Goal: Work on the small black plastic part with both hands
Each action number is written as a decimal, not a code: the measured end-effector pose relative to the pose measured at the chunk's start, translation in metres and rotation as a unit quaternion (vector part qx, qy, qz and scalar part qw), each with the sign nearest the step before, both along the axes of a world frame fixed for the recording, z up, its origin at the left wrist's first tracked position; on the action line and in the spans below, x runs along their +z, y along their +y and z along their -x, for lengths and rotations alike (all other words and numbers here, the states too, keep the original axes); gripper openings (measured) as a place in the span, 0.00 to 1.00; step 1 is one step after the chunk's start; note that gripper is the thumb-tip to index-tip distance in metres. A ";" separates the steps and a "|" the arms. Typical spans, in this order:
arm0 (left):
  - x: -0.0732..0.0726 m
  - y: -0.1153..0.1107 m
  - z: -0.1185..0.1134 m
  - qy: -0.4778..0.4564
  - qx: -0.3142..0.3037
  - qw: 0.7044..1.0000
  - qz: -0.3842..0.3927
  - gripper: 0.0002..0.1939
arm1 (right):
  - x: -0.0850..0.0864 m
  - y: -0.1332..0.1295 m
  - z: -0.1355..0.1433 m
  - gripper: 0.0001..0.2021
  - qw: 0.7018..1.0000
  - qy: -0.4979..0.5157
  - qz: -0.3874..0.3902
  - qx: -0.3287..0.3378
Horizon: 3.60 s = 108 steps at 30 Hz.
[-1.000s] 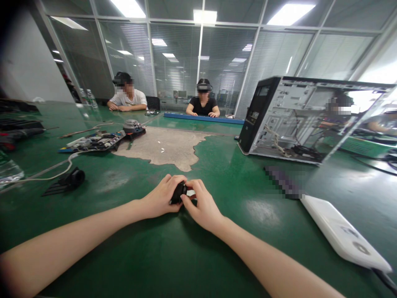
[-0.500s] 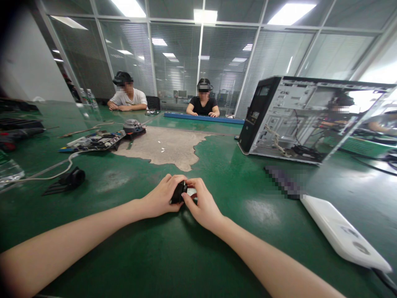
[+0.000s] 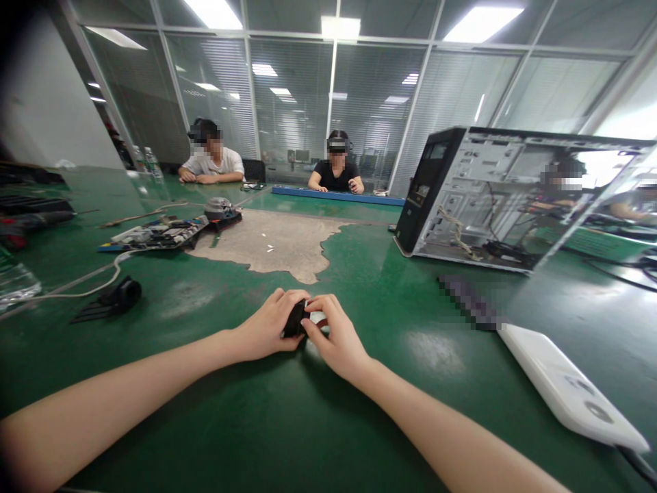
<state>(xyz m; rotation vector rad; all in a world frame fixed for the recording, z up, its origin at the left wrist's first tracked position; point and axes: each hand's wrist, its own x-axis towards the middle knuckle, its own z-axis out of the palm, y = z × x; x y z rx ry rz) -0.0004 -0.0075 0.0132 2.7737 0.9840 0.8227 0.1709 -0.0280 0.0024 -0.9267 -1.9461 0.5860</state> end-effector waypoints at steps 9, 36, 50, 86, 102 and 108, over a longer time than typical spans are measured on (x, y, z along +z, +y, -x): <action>-0.001 0.001 0.001 0.000 0.004 1.000 0.001 0.28 | -0.001 0.000 0.001 0.10 0.999 -0.006 0.041 0.004; 0.000 0.000 0.001 0.000 0.001 1.000 0.004 0.28 | 0.003 -0.002 0.000 0.06 1.000 -0.008 -0.017 0.000; -0.001 0.000 0.001 -0.004 0.003 1.000 0.003 0.28 | -0.002 0.001 0.001 0.10 0.999 0.002 0.051 -0.004; -0.001 0.000 0.001 -0.003 0.006 1.000 0.005 0.28 | -0.001 0.001 0.001 0.09 1.000 0.007 0.009 -0.015; -0.002 0.001 0.001 -0.002 0.003 1.000 0.004 0.28 | 0.002 -0.001 0.001 0.07 1.000 -0.006 -0.015 -0.010; -0.001 0.000 0.000 0.001 0.008 1.000 0.000 0.27 | -0.003 0.002 0.001 0.13 0.998 0.002 0.067 -0.002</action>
